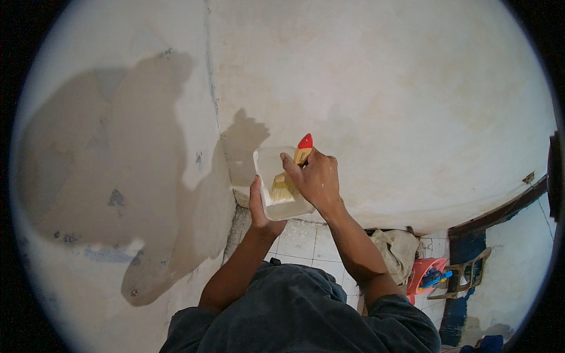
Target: The person applies white liquid to a wall corner using a brush while holding a plastic container.
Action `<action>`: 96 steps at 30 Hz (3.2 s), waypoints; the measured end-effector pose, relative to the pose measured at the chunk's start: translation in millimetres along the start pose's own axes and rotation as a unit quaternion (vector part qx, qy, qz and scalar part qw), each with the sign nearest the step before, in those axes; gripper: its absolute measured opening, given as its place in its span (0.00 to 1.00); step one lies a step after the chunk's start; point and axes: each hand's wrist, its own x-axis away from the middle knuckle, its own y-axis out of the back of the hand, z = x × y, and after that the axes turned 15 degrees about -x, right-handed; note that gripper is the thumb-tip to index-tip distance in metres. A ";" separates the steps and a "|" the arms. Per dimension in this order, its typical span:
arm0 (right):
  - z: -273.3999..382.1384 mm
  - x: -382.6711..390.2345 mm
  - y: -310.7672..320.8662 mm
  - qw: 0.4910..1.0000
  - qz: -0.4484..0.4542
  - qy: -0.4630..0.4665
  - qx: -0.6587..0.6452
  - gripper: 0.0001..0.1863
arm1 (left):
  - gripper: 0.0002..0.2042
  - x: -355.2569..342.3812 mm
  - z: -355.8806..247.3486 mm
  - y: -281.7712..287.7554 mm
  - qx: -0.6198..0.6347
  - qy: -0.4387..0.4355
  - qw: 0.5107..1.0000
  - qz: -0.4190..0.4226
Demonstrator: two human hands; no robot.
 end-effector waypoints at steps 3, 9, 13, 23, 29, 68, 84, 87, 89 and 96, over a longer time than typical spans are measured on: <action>0.0 -8.4 -2.3 1.000 -0.005 -0.010 0.003 0.22 | 0.28 0.6 -0.2 -1.2 0.013 0.009 1.000 0.006; -5.4 -18.9 -5.0 1.000 -0.003 0.012 0.014 0.20 | 0.28 2.0 1.2 -5.8 0.013 0.019 1.000 -0.005; -6.6 -24.2 -8.8 1.000 -0.007 0.012 0.010 0.21 | 0.28 5.0 -1.1 -10.3 0.014 0.013 1.000 -0.012; -8.0 -27.9 -12.8 0.999 -0.042 0.028 0.014 0.21 | 0.27 10.4 -1.4 -12.2 -0.013 0.007 1.000 -0.021; -9.5 -30.2 -16.8 0.998 -0.042 0.020 0.033 0.24 | 0.29 9.7 2.8 -8.1 -0.015 0.014 0.999 -0.026; 10.0 29.8 3.5 0.996 -0.081 0.002 -0.034 0.23 | 0.27 15.4 3.9 -10.4 0.012 0.020 1.000 0.005; 26.6 54.3 23.4 0.997 -0.024 -0.052 -0.057 0.22 | 0.27 10.6 2.8 -8.4 -0.008 -0.008 1.000 0.006; 27.4 56.1 26.7 0.997 -0.019 -0.053 -0.047 0.22 | 0.29 10.1 2.3 -6.3 -0.063 -0.031 0.997 0.013; 28.9 55.6 31.0 0.996 -0.030 -0.045 -0.070 0.22 | 0.31 11.2 0.7 -8.3 -0.115 -0.051 0.992 0.014; 15.0 31.3 25.2 0.993 -0.100 0.002 -0.068 0.18 | 0.28 10.3 2.8 -8.2 -0.002 -0.019 1.000 0.017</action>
